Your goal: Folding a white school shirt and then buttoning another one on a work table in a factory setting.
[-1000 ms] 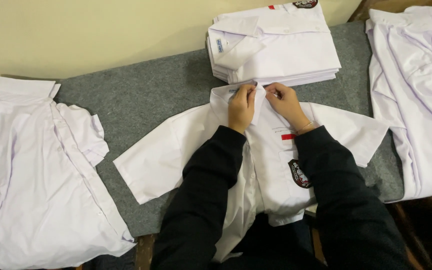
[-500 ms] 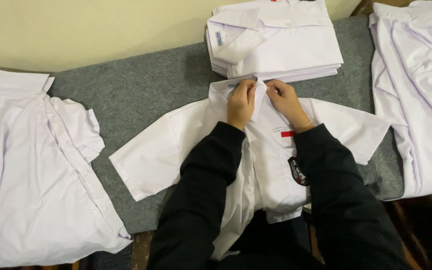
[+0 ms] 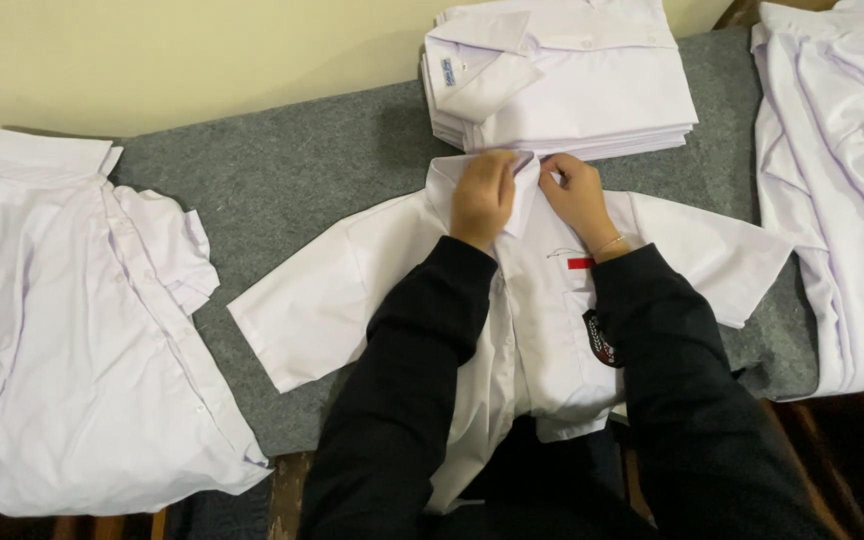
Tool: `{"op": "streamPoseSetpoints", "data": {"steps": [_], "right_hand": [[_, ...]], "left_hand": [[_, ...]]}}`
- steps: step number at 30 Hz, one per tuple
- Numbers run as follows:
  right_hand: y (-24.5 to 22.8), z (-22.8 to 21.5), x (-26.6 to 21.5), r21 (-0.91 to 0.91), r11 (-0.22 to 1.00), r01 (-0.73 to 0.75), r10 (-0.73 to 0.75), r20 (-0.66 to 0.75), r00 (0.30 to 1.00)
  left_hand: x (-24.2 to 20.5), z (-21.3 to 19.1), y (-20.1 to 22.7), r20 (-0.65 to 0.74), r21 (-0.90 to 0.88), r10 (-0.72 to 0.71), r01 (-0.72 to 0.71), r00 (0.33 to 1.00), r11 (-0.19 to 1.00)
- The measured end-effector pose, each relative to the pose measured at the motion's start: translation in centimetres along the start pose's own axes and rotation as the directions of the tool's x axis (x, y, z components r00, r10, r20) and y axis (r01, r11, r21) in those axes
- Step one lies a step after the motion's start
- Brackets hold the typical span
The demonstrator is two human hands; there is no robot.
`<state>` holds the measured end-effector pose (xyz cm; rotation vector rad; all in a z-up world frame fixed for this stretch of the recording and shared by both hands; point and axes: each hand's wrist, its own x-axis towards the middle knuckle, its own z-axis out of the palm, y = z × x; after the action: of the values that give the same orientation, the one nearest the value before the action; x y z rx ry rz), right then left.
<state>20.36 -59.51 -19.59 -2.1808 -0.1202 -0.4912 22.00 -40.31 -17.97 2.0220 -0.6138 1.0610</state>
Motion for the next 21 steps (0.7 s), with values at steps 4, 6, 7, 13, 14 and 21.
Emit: {"op": "streamPoseSetpoints", "data": {"steps": [4, 6, 7, 13, 14, 21], "right_hand": [[-1.4, -0.9, 0.2, 0.226, 0.974, -0.021, 0.001, 0.091, 0.996], [-2.7, -1.4, -0.2, 0.256, 0.966, -0.024, -0.008, 0.125, 0.992], [-3.4, -1.7, -0.4, 0.283, 0.958, -0.033, -0.013, 0.159, 0.987], [-1.9, -1.0, -1.2, 0.263, 0.954, 0.145, -0.174, 0.09, 0.981], [-1.7, -1.1, -1.3, 0.263, 0.954, 0.146, -0.175, 0.09, 0.98], [-1.8, -1.5, 0.5, -0.027, 0.965, 0.261, -0.26, 0.016, 0.965]], "left_hand": [[3.1, -7.2, -3.7, 0.103, 0.178, -0.291, 0.27, 0.951, 0.946], [0.3, -8.1, -8.6, 0.335, 0.298, -0.431, 0.339, 0.838, 0.892], [-1.1, -8.5, -11.0, 0.523, 0.428, -0.557, 0.367, 0.645, 0.826], [-1.2, -9.2, -9.2, 0.485, 0.25, -0.522, 0.46, 0.702, 0.852], [-0.8, -9.6, -8.4, 0.484, 0.251, -0.522, 0.46, 0.702, 0.852], [2.4, -10.6, -5.1, 0.378, 0.037, -0.471, 0.496, 0.797, 0.868]]}}
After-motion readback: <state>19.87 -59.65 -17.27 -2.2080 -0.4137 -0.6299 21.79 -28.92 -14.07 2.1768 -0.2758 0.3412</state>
